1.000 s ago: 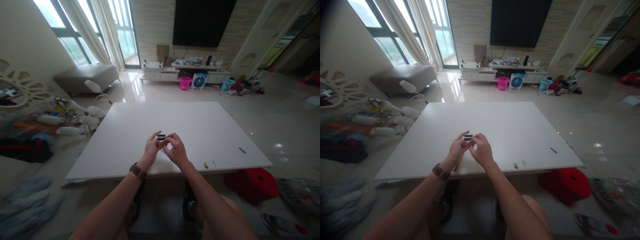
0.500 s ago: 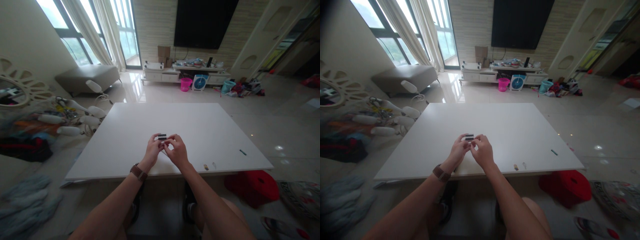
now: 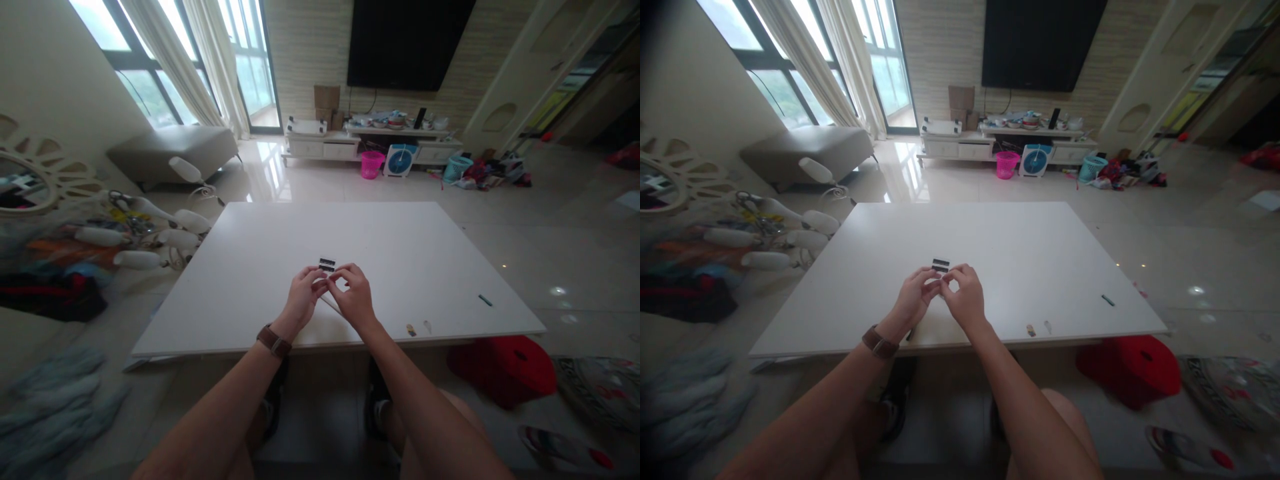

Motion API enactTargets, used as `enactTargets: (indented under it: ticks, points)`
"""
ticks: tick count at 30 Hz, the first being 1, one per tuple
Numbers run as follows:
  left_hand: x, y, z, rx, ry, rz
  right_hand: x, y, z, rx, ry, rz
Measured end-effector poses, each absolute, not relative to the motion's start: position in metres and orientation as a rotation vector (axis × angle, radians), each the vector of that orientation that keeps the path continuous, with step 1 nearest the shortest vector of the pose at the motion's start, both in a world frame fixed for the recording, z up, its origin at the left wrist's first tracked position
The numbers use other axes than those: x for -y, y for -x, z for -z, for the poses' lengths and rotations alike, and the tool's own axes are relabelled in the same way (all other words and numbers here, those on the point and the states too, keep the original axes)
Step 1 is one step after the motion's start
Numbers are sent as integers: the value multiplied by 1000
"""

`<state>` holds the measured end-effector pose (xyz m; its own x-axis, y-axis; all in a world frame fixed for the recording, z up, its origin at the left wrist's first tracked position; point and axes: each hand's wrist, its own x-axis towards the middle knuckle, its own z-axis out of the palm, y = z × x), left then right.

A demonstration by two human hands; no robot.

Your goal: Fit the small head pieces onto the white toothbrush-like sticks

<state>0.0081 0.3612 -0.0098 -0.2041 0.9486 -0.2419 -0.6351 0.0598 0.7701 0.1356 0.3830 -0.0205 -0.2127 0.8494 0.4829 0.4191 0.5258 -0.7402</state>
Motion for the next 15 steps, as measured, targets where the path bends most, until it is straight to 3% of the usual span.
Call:
enactTargets:
  ticks: [15]
  points:
    - [-366,-19,12,-653,-113,-1502,-383,-140,13,1754,996,-577]
